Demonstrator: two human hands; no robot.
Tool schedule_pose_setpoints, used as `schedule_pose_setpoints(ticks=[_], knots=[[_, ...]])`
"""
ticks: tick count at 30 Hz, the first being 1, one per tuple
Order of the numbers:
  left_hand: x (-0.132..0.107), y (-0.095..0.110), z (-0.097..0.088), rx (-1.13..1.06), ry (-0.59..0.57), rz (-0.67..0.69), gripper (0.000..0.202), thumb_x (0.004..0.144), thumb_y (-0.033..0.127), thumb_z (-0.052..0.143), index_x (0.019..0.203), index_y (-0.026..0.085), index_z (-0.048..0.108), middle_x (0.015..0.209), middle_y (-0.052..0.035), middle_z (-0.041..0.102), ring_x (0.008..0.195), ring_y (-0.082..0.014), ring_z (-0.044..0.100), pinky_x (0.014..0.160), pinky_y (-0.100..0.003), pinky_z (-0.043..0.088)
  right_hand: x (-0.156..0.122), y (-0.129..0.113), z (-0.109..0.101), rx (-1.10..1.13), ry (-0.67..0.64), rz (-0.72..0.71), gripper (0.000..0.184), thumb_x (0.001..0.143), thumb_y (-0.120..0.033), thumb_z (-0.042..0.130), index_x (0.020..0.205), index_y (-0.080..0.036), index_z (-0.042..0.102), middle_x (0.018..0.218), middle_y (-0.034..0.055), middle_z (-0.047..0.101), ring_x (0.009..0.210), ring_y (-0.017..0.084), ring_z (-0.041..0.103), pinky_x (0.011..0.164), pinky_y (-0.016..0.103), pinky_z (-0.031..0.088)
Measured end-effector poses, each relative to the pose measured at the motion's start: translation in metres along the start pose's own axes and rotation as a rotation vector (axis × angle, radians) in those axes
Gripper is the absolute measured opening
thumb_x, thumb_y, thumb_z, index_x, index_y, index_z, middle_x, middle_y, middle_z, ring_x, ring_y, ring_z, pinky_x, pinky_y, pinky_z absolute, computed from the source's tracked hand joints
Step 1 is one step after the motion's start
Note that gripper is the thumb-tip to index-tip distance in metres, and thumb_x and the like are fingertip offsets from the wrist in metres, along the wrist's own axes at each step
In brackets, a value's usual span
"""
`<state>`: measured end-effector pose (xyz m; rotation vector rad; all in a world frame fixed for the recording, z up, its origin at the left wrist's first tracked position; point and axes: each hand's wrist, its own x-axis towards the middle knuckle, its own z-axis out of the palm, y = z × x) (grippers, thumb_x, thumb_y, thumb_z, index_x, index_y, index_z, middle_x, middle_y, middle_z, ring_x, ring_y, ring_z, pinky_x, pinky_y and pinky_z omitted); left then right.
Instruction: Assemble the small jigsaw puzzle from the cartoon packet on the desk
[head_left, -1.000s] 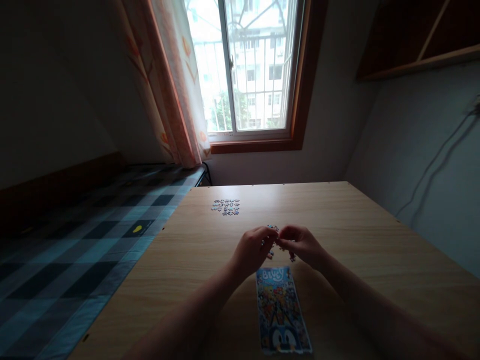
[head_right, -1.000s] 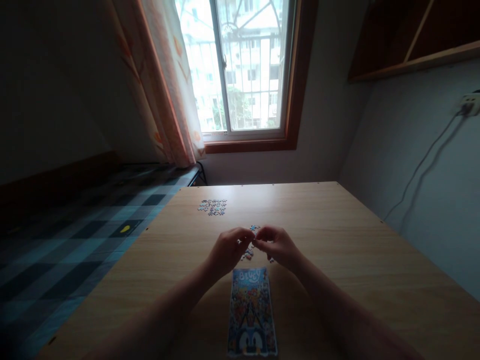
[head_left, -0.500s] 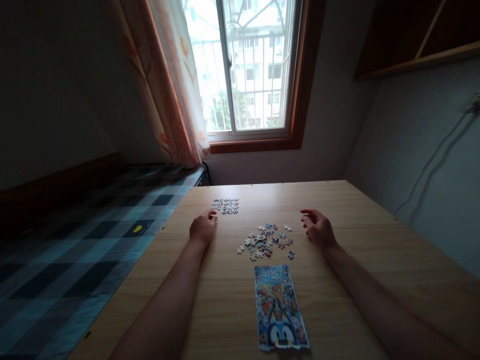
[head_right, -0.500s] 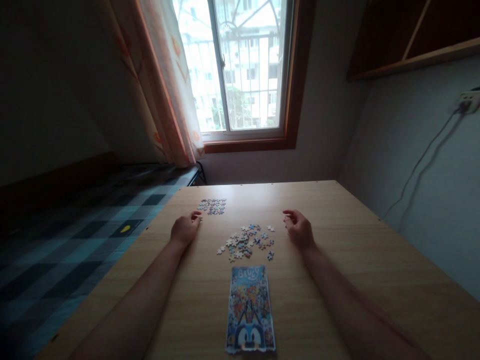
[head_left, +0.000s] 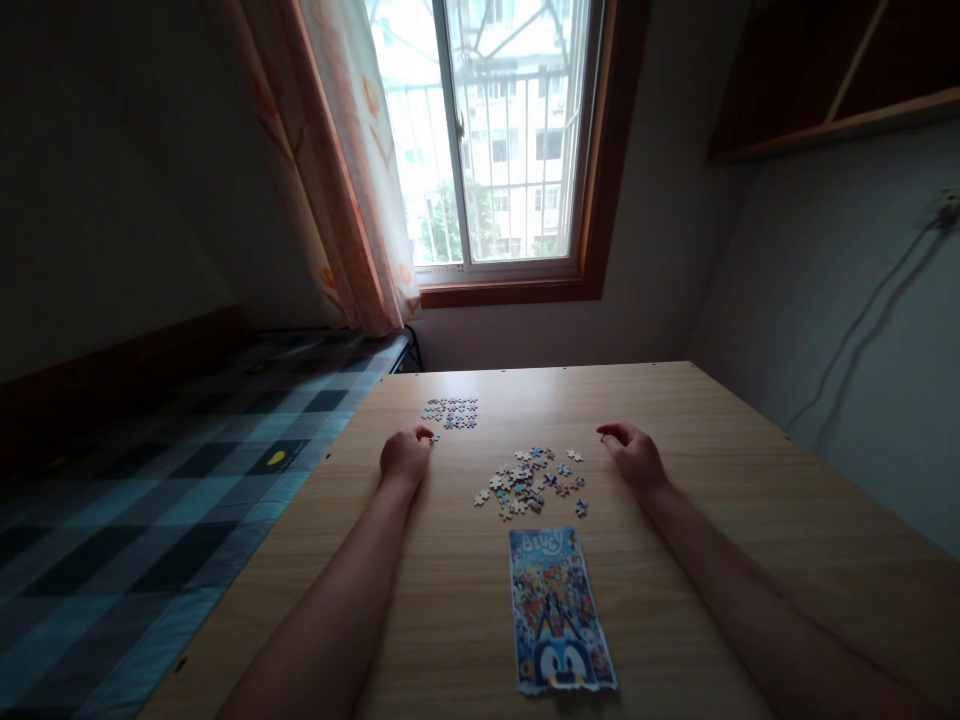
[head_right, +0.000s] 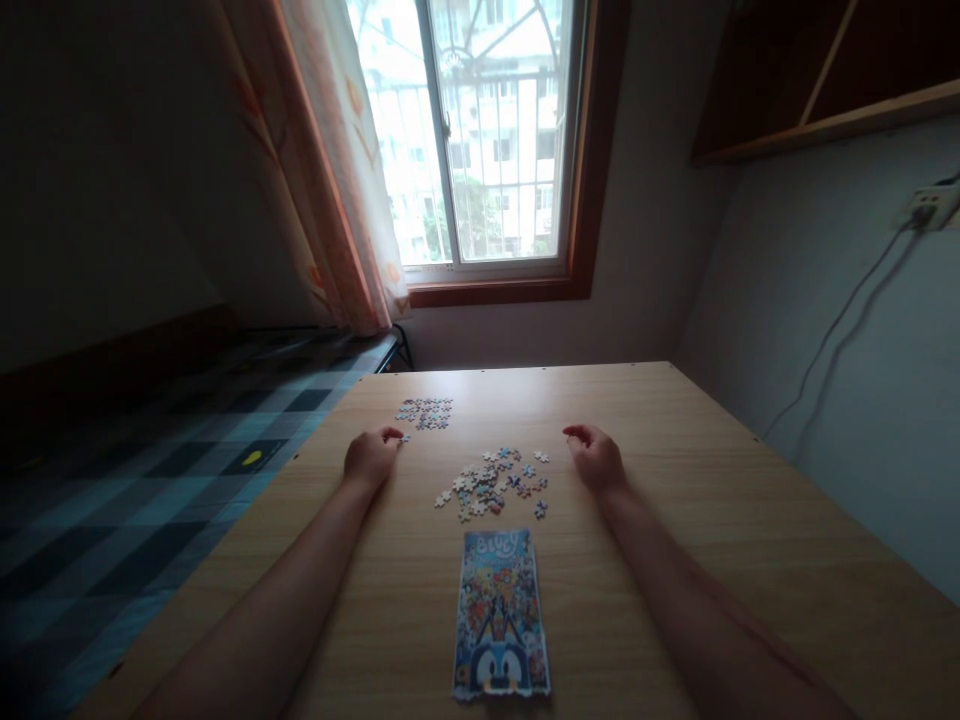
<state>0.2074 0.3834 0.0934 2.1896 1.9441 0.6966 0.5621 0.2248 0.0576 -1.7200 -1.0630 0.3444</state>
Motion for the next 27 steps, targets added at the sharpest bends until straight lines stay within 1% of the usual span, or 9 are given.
schedule_pose_setpoints(ticks=[4, 9, 12, 15, 16, 18, 21, 24, 27], knots=[[-0.002, 0.002, 0.002, 0.039, 0.022, 0.052, 0.029, 0.085, 0.022, 0.050, 0.090, 0.023, 0.078, 0.097, -0.0065, 0.076, 0.092, -0.0232, 0.069, 0.080, -0.029, 0.050, 0.000, -0.003, 0.002, -0.118, -0.033, -0.017, 0.032, 0.078, -0.035, 0.048, 0.094, -0.019, 0.071, 0.102, 0.0086, 0.073, 0.100, 0.024, 0.066, 0.090, 0.034, 0.050], [-0.001, -0.004, 0.000, -0.002, 0.013, 0.100, 0.029, 0.084, 0.021, 0.050, 0.093, 0.021, 0.077, 0.096, -0.0069, 0.076, 0.091, -0.0230, 0.069, 0.084, -0.029, 0.050, 0.002, -0.001, 0.003, -0.249, -0.044, -0.074, 0.034, 0.078, -0.029, 0.047, 0.097, -0.020, 0.072, 0.108, 0.0084, 0.071, 0.107, 0.025, 0.062, 0.100, 0.035, 0.044], [0.004, -0.011, -0.004, -0.021, -0.019, 0.187, 0.028, 0.083, 0.021, 0.050, 0.092, 0.021, 0.076, 0.096, -0.0057, 0.076, 0.090, -0.0215, 0.069, 0.085, -0.028, 0.049, 0.003, 0.003, 0.003, -0.271, -0.073, -0.089, 0.034, 0.078, -0.028, 0.047, 0.099, -0.020, 0.072, 0.110, 0.0079, 0.070, 0.109, 0.025, 0.061, 0.101, 0.035, 0.043], [0.017, -0.017, -0.009, -0.015, -0.087, 0.286, 0.026, 0.082, 0.023, 0.051, 0.089, 0.022, 0.076, 0.094, -0.0043, 0.076, 0.088, -0.0203, 0.068, 0.084, -0.027, 0.049, 0.009, 0.006, 0.004, -0.278, -0.091, -0.078, 0.035, 0.078, -0.027, 0.047, 0.102, -0.020, 0.072, 0.111, 0.0076, 0.070, 0.109, 0.024, 0.061, 0.100, 0.034, 0.044], [0.022, -0.018, -0.011, -0.026, -0.112, 0.275, 0.025, 0.080, 0.023, 0.051, 0.088, 0.022, 0.075, 0.091, -0.0038, 0.076, 0.085, -0.0201, 0.068, 0.082, -0.027, 0.049, 0.012, 0.007, 0.004, -0.283, -0.090, -0.069, 0.035, 0.078, -0.026, 0.048, 0.103, -0.020, 0.072, 0.112, 0.0076, 0.070, 0.109, 0.024, 0.061, 0.099, 0.034, 0.044], [0.033, -0.019, -0.012, -0.082, -0.148, 0.190, 0.026, 0.077, 0.023, 0.050, 0.086, 0.021, 0.075, 0.083, -0.0028, 0.075, 0.079, -0.0192, 0.068, 0.075, -0.026, 0.049, 0.021, 0.008, 0.006, -0.302, -0.081, -0.047, 0.036, 0.078, -0.026, 0.049, 0.104, -0.021, 0.072, 0.113, 0.0076, 0.070, 0.109, 0.025, 0.062, 0.098, 0.033, 0.044], [0.042, -0.020, -0.009, -0.206, -0.161, 0.087, 0.030, 0.075, 0.024, 0.045, 0.085, 0.020, 0.073, 0.079, -0.0009, 0.074, 0.068, -0.0159, 0.067, 0.065, -0.024, 0.048, 0.038, 0.010, 0.011, -0.350, -0.077, -0.018, 0.037, 0.078, -0.027, 0.051, 0.109, -0.022, 0.071, 0.115, 0.0075, 0.070, 0.107, 0.025, 0.063, 0.094, 0.033, 0.045], [0.040, -0.023, -0.005, -0.261, -0.143, 0.109, 0.031, 0.074, 0.026, 0.046, 0.084, 0.020, 0.074, 0.078, 0.0004, 0.073, 0.061, -0.0148, 0.064, 0.060, -0.024, 0.045, 0.049, 0.009, 0.016, -0.436, -0.084, 0.001, 0.039, 0.080, -0.029, 0.052, 0.114, -0.024, 0.070, 0.116, 0.0068, 0.070, 0.107, 0.026, 0.062, 0.093, 0.035, 0.046], [0.035, -0.027, -0.005, -0.240, -0.152, 0.159, 0.033, 0.073, 0.027, 0.047, 0.087, 0.021, 0.076, 0.070, 0.0015, 0.071, 0.057, -0.0153, 0.060, 0.058, -0.026, 0.043, 0.051, 0.008, 0.017, -0.507, -0.085, -0.029, 0.037, 0.081, -0.030, 0.053, 0.113, -0.025, 0.071, 0.119, 0.0068, 0.069, 0.111, 0.027, 0.061, 0.097, 0.037, 0.044]])
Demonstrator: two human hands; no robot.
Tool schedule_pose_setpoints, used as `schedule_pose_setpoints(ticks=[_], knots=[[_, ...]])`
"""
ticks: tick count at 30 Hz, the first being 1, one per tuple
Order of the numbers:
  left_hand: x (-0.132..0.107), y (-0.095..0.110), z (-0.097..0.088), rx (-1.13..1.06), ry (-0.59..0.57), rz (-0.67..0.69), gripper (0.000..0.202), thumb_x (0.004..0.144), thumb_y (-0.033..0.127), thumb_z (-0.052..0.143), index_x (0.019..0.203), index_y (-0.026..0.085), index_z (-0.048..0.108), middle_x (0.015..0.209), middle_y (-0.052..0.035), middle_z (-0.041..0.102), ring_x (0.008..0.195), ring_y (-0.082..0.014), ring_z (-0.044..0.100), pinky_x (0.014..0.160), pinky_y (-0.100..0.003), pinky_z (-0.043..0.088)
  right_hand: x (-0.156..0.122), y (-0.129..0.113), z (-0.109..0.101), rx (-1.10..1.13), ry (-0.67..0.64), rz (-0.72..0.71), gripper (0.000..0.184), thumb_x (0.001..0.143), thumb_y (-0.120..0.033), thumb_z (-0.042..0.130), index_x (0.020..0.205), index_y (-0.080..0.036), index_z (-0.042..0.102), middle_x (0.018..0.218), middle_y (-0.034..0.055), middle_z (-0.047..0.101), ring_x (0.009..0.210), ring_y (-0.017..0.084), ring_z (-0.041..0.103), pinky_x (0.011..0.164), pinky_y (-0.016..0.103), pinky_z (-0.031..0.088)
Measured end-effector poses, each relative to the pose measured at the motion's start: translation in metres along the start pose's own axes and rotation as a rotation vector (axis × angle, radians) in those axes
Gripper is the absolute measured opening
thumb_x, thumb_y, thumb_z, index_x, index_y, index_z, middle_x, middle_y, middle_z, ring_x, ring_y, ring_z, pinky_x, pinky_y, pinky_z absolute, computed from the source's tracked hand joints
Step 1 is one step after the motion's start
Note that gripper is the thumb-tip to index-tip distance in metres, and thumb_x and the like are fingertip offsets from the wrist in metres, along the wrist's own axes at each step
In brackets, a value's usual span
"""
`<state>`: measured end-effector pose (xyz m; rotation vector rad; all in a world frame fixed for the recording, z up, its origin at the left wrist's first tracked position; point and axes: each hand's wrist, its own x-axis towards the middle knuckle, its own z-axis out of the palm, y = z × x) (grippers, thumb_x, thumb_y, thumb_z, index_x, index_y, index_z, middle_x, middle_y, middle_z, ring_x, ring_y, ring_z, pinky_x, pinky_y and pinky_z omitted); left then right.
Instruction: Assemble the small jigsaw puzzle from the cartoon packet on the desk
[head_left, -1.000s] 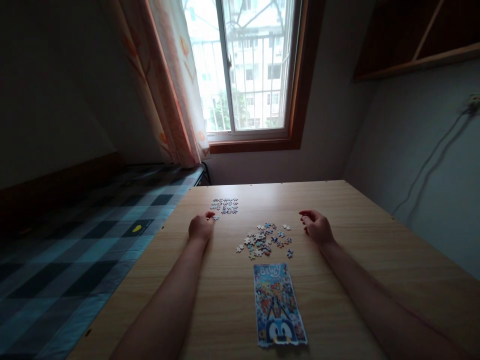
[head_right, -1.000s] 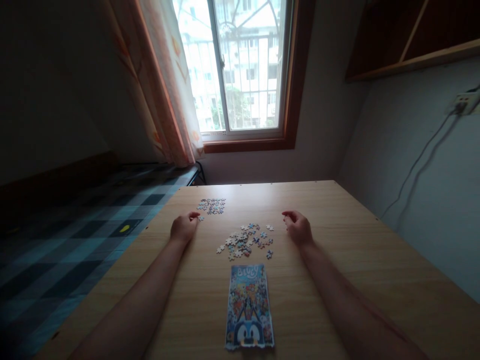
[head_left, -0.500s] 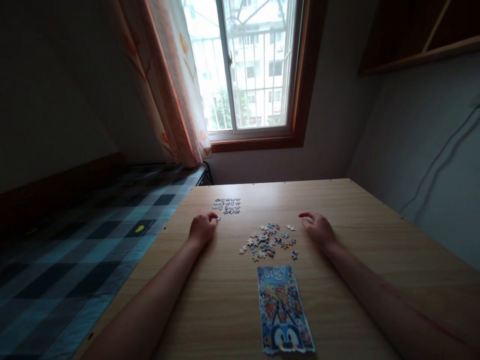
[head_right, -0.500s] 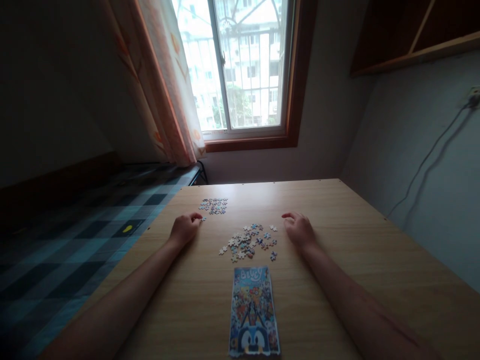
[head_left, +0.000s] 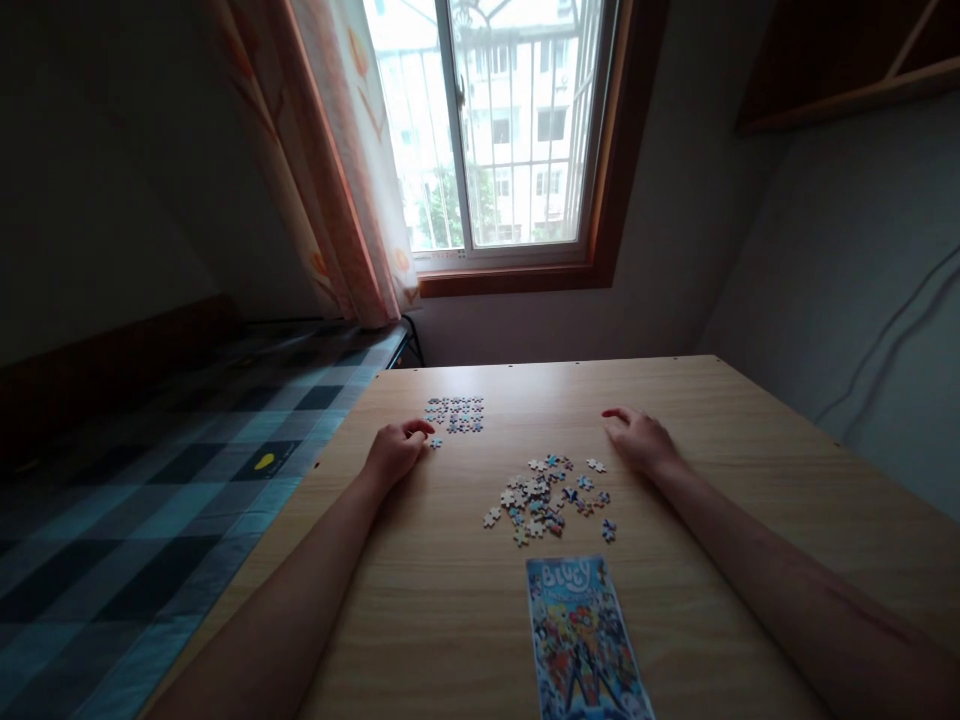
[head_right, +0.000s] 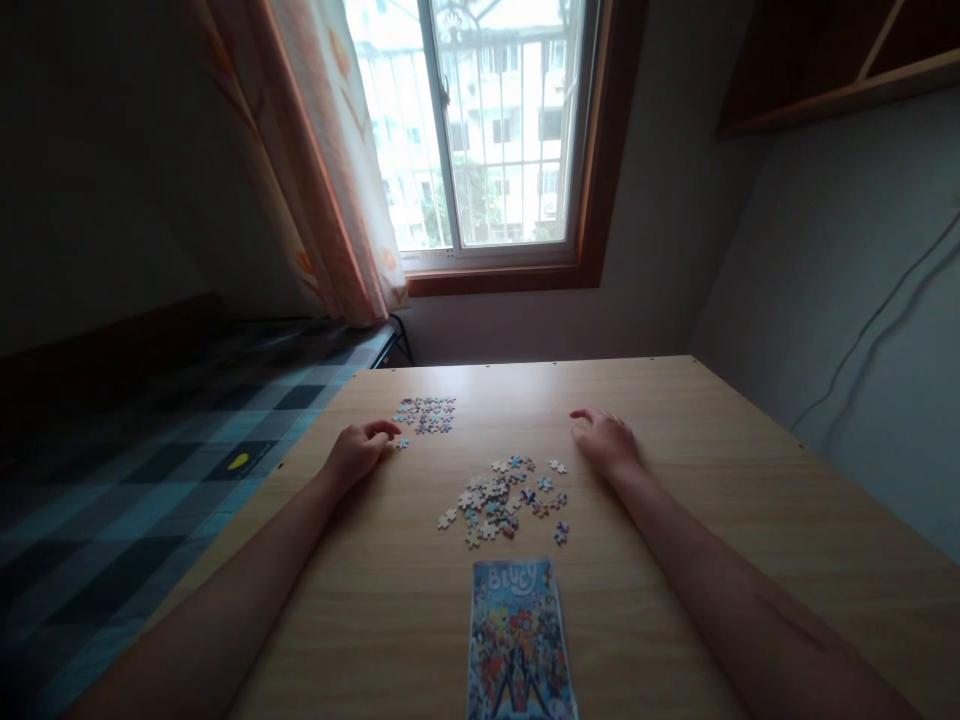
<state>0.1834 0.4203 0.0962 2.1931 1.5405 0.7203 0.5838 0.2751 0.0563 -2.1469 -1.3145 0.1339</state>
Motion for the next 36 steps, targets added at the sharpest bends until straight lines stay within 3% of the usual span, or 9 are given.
schedule_pose_setpoints(ticks=[4, 9, 14, 20, 36], knots=[[-0.006, 0.002, -0.003, 0.079, -0.027, 0.059, 0.030, 0.073, 0.024, 0.049, 0.082, 0.022, 0.077, 0.061, 0.0019, 0.067, 0.056, -0.0160, 0.058, 0.061, -0.027, 0.045, -0.005, -0.001, -0.001, -0.015, -0.008, -0.080, 0.032, 0.084, -0.029, 0.053, 0.109, -0.024, 0.072, 0.122, 0.0058, 0.068, 0.115, 0.026, 0.059, 0.101, 0.036, 0.042], [-0.008, 0.008, -0.002, 0.122, -0.001, 0.213, 0.025, 0.077, 0.024, 0.051, 0.076, 0.024, 0.077, 0.089, -0.0001, 0.076, 0.085, -0.0188, 0.067, 0.086, -0.028, 0.050, -0.009, -0.003, 0.001, -0.126, -0.045, -0.149, 0.029, 0.086, -0.030, 0.053, 0.108, -0.025, 0.073, 0.133, 0.0060, 0.062, 0.127, 0.027, 0.052, 0.106, 0.040, 0.037], [-0.007, 0.010, 0.001, 0.200, 0.030, 0.150, 0.028, 0.083, 0.025, 0.051, 0.086, 0.024, 0.078, 0.100, -0.0006, 0.076, 0.094, -0.0199, 0.068, 0.093, -0.029, 0.049, -0.010, -0.004, 0.002, -0.153, -0.046, -0.169, 0.030, 0.087, -0.030, 0.053, 0.110, -0.026, 0.072, 0.134, 0.0066, 0.061, 0.128, 0.026, 0.051, 0.106, 0.041, 0.037], [-0.007, 0.009, 0.002, 0.264, 0.020, 0.174, 0.031, 0.088, 0.030, 0.049, 0.098, 0.027, 0.079, 0.107, -0.0004, 0.074, 0.095, -0.0203, 0.067, 0.090, -0.029, 0.051, -0.011, -0.004, 0.000, -0.179, -0.049, -0.187, 0.032, 0.088, -0.031, 0.050, 0.111, -0.026, 0.072, 0.135, 0.0064, 0.061, 0.128, 0.026, 0.052, 0.106, 0.043, 0.038], [-0.005, 0.007, 0.003, 0.286, 0.037, 0.194, 0.029, 0.089, 0.030, 0.053, 0.100, 0.029, 0.079, 0.103, -0.0003, 0.074, 0.089, -0.0192, 0.067, 0.079, -0.027, 0.050, -0.012, -0.007, -0.003, -0.181, -0.064, -0.185, 0.031, 0.090, -0.031, 0.051, 0.111, -0.026, 0.072, 0.135, 0.0064, 0.061, 0.129, 0.026, 0.052, 0.108, 0.045, 0.038]])
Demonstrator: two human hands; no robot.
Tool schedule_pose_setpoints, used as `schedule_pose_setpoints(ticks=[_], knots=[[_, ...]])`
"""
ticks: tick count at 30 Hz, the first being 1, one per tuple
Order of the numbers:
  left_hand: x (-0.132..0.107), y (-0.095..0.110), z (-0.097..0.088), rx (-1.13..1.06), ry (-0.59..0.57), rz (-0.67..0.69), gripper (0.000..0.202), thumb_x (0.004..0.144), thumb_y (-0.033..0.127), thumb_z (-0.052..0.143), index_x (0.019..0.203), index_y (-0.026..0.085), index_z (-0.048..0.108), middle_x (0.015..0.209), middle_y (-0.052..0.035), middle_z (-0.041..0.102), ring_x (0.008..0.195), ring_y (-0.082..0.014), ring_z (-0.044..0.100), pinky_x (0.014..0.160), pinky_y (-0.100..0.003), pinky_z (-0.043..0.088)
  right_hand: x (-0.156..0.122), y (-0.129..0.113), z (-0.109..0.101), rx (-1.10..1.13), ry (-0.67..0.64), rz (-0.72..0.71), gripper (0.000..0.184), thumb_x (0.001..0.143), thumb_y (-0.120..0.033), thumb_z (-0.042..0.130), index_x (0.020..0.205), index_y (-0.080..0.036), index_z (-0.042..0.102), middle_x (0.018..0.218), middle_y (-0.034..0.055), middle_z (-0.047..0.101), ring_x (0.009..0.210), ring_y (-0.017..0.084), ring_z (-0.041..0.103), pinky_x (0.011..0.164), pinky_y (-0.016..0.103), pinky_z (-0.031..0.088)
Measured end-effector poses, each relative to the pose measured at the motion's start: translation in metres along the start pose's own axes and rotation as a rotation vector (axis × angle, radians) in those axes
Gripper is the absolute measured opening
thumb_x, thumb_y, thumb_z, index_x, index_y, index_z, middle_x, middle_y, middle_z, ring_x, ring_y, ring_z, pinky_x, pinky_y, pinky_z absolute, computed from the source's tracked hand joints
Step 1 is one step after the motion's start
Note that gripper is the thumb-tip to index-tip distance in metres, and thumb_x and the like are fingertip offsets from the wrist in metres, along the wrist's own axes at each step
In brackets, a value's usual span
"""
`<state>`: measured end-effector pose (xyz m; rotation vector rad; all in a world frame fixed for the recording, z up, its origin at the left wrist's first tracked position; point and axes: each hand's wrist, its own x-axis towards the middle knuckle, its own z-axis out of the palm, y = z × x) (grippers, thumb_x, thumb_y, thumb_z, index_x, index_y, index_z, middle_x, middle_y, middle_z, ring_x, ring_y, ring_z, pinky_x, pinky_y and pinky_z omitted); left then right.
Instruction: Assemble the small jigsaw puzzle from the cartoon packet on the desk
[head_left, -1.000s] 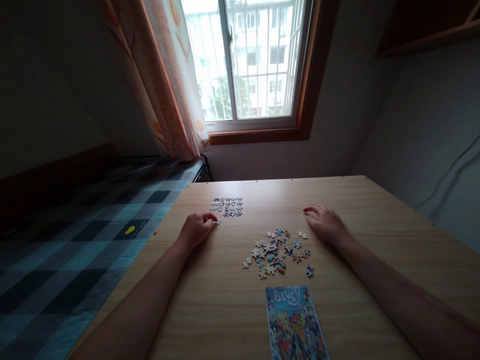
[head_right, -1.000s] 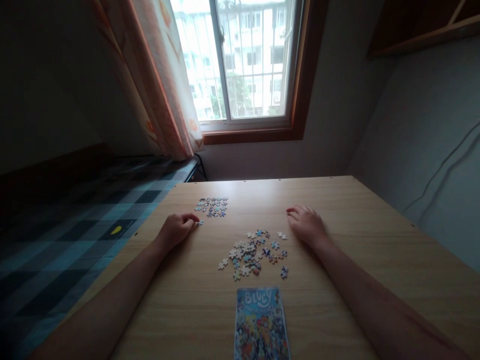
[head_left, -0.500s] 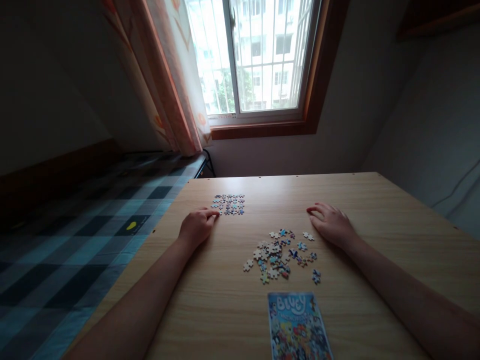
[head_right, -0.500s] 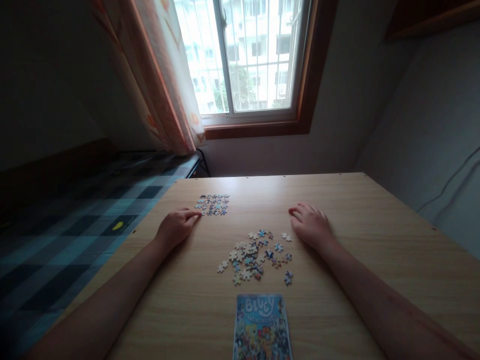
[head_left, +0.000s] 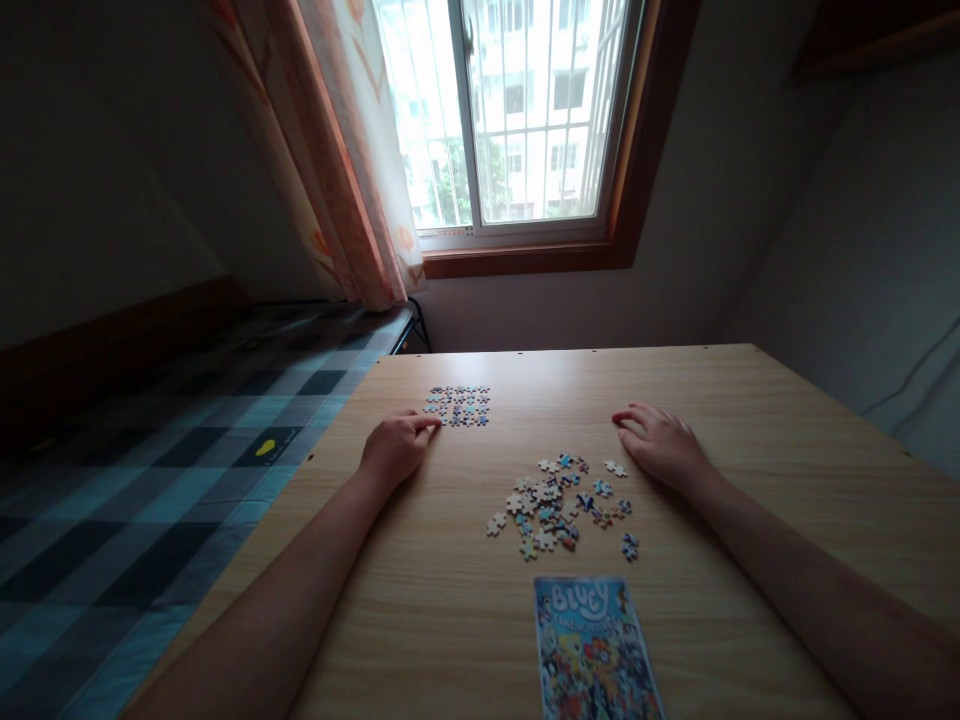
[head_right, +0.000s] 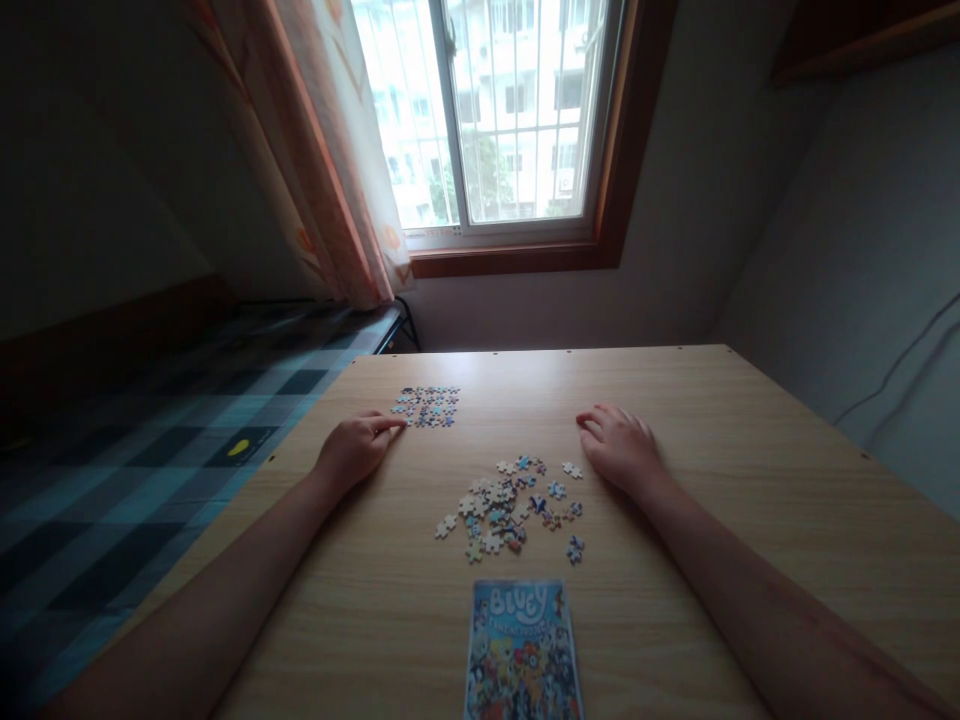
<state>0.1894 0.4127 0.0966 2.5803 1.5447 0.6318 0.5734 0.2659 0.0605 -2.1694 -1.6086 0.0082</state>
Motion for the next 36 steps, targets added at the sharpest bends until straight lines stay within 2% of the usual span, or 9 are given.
schedule_pose_setpoints(ticks=[11, 16, 18, 26, 36], knots=[[-0.0003, 0.0004, 0.0022, -0.007, 0.022, -0.005, 0.029, 0.089, 0.031, 0.052, 0.099, 0.029, 0.079, 0.102, -0.0003, 0.074, 0.087, -0.0195, 0.067, 0.078, -0.028, 0.051, 0.0003, 0.0007, 0.0002, -0.007, 0.003, -0.014, 0.031, 0.089, -0.030, 0.050, 0.112, -0.025, 0.071, 0.134, 0.0067, 0.061, 0.130, 0.026, 0.051, 0.107, 0.044, 0.038], [0.0008, -0.0063, 0.0034, -0.091, 0.132, -0.013, 0.037, 0.084, 0.020, 0.047, 0.099, 0.024, 0.079, 0.096, -0.0033, 0.073, 0.092, -0.0196, 0.066, 0.089, -0.029, 0.050, 0.0006, 0.0011, 0.0001, -0.010, 0.005, -0.020, 0.031, 0.089, -0.030, 0.050, 0.111, -0.025, 0.071, 0.134, 0.0067, 0.061, 0.129, 0.026, 0.052, 0.107, 0.045, 0.039], [0.0011, -0.0078, 0.0038, -0.097, 0.153, -0.037, 0.038, 0.083, 0.020, 0.045, 0.100, 0.023, 0.079, 0.094, -0.0039, 0.072, 0.089, -0.0194, 0.066, 0.089, -0.029, 0.050, 0.0004, 0.0010, 0.0000, -0.014, 0.004, -0.014, 0.031, 0.089, -0.030, 0.050, 0.111, -0.025, 0.071, 0.135, 0.0067, 0.061, 0.129, 0.026, 0.052, 0.106, 0.045, 0.039], [0.0000, 0.0005, 0.0025, 0.019, 0.029, -0.006, 0.031, 0.089, 0.034, 0.051, 0.098, 0.030, 0.080, 0.101, -0.0015, 0.071, 0.090, -0.0197, 0.064, 0.081, -0.029, 0.050, 0.0001, 0.0009, 0.0005, -0.009, 0.008, -0.010, 0.031, 0.089, -0.031, 0.050, 0.111, -0.026, 0.071, 0.136, 0.0060, 0.060, 0.130, 0.027, 0.051, 0.106, 0.045, 0.039], [0.0008, -0.0004, 0.0019, 0.009, 0.049, -0.004, 0.030, 0.089, 0.035, 0.051, 0.098, 0.030, 0.080, 0.101, -0.0014, 0.072, 0.091, -0.0193, 0.065, 0.080, -0.028, 0.051, -0.0001, -0.0001, -0.0032, 0.011, -0.008, -0.002, 0.031, 0.088, -0.031, 0.050, 0.112, -0.026, 0.070, 0.137, 0.0060, 0.059, 0.131, 0.025, 0.049, 0.108, 0.044, 0.036]])
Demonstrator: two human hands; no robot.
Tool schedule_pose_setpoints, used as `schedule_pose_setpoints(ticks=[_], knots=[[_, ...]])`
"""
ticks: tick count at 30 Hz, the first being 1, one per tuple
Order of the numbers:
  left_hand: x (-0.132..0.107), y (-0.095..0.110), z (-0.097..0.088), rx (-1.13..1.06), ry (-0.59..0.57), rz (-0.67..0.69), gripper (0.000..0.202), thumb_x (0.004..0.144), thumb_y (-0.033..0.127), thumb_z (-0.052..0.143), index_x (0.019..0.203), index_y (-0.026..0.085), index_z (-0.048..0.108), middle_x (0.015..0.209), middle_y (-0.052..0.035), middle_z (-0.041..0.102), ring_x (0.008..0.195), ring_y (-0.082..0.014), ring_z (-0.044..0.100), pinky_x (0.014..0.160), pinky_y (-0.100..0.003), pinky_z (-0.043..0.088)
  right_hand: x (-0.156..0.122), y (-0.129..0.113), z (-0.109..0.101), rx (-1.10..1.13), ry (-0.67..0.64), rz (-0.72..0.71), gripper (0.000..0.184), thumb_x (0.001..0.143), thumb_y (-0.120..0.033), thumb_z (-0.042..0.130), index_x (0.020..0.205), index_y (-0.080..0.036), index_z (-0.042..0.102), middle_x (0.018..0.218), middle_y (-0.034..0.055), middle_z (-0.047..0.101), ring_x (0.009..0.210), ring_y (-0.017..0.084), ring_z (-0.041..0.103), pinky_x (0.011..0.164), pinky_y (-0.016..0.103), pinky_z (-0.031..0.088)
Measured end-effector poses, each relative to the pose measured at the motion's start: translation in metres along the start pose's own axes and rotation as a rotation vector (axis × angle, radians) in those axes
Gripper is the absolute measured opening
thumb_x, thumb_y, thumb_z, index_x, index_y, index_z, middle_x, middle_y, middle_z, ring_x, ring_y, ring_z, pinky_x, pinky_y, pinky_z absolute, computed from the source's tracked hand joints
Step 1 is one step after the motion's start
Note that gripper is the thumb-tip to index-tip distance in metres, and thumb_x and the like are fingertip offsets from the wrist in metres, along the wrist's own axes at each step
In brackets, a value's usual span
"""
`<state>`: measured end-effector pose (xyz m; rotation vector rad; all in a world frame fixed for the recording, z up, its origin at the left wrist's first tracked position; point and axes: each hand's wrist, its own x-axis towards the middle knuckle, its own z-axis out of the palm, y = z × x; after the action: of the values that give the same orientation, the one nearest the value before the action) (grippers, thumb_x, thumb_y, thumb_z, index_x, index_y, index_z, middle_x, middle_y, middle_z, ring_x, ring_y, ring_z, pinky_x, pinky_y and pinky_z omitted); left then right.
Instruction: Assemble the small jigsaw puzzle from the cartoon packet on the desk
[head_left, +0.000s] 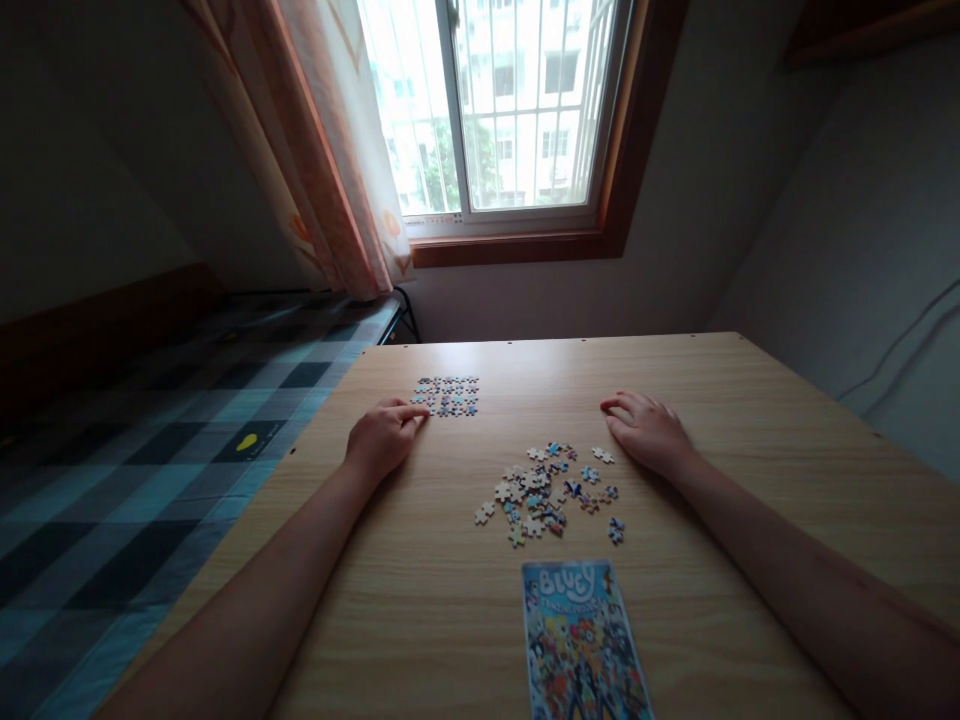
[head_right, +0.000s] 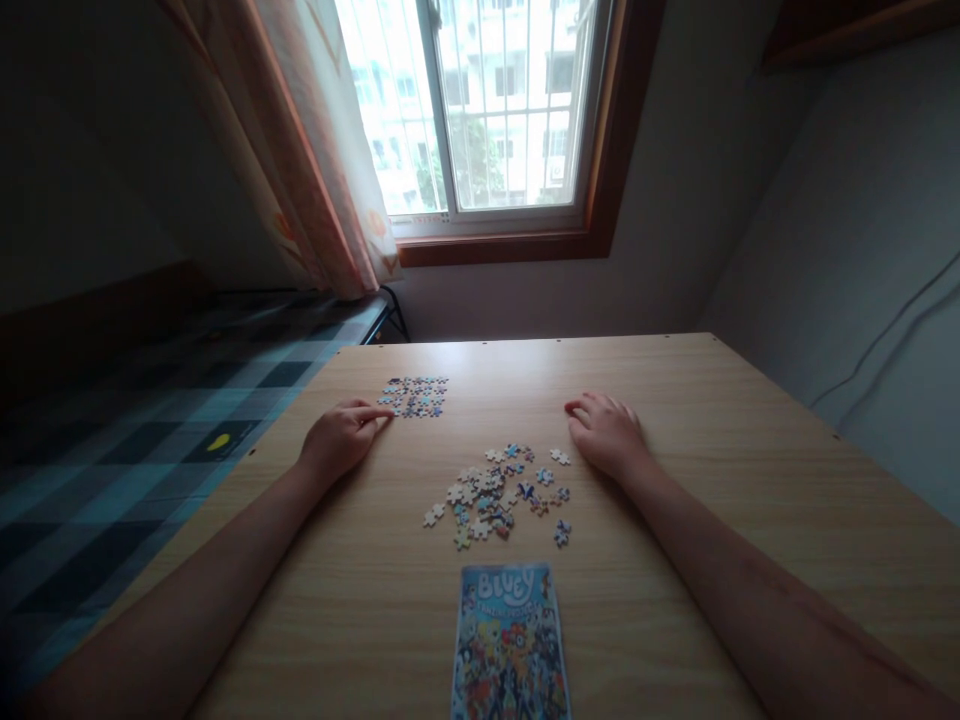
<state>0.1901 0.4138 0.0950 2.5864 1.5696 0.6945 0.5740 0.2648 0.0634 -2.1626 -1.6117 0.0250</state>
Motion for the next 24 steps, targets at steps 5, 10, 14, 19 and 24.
schedule_pose_setpoints(ticks=[5, 10, 14, 19, 24], knots=[[0.002, -0.002, 0.002, -0.006, 0.000, -0.002, 0.030, 0.089, 0.036, 0.052, 0.098, 0.029, 0.080, 0.102, -0.0014, 0.072, 0.091, -0.0198, 0.065, 0.081, -0.029, 0.051, 0.001, -0.001, 0.000, 0.033, -0.006, 0.015, 0.030, 0.088, -0.030, 0.051, 0.111, -0.025, 0.071, 0.134, 0.0058, 0.061, 0.130, 0.025, 0.050, 0.109, 0.042, 0.037], [0.003, -0.003, 0.004, -0.010, 0.019, 0.015, 0.032, 0.087, 0.036, 0.051, 0.098, 0.028, 0.080, 0.101, -0.0027, 0.072, 0.092, -0.0202, 0.065, 0.082, -0.029, 0.051, -0.004, -0.017, -0.034, 0.129, -0.084, -0.016, 0.036, 0.088, -0.029, 0.053, 0.120, -0.020, 0.066, 0.128, 0.0082, 0.064, 0.116, 0.022, 0.059, 0.099, 0.032, 0.044], [0.004, -0.004, 0.003, -0.031, 0.064, 0.008, 0.035, 0.085, 0.028, 0.048, 0.099, 0.025, 0.080, 0.101, -0.0041, 0.072, 0.092, -0.0209, 0.065, 0.087, -0.030, 0.051, -0.030, -0.051, -0.089, -0.071, -0.417, -0.150, 0.020, 0.085, -0.035, 0.061, 0.093, -0.023, 0.075, 0.090, 0.0058, 0.073, 0.078, 0.020, 0.065, 0.071, 0.029, 0.045], [0.006, -0.001, 0.001, -0.088, 0.159, -0.072, 0.036, 0.083, 0.022, 0.045, 0.098, 0.021, 0.078, 0.104, -0.0055, 0.073, 0.096, -0.0235, 0.065, 0.093, -0.033, 0.050, -0.069, -0.086, -0.113, -0.203, -0.582, -0.304, 0.011, 0.077, -0.031, 0.069, 0.082, -0.024, 0.076, 0.078, 0.0056, 0.071, 0.073, 0.021, 0.064, 0.063, 0.029, 0.043], [0.004, 0.004, -0.001, -0.069, 0.179, -0.073, 0.035, 0.082, 0.021, 0.045, 0.098, 0.019, 0.077, 0.101, -0.0067, 0.073, 0.093, -0.0237, 0.065, 0.090, -0.032, 0.050, -0.079, -0.095, -0.095, -0.283, -0.586, -0.305, 0.007, 0.072, -0.027, 0.072, 0.071, -0.020, 0.072, 0.077, 0.0087, 0.070, 0.073, 0.022, 0.065, 0.067, 0.030, 0.049]])
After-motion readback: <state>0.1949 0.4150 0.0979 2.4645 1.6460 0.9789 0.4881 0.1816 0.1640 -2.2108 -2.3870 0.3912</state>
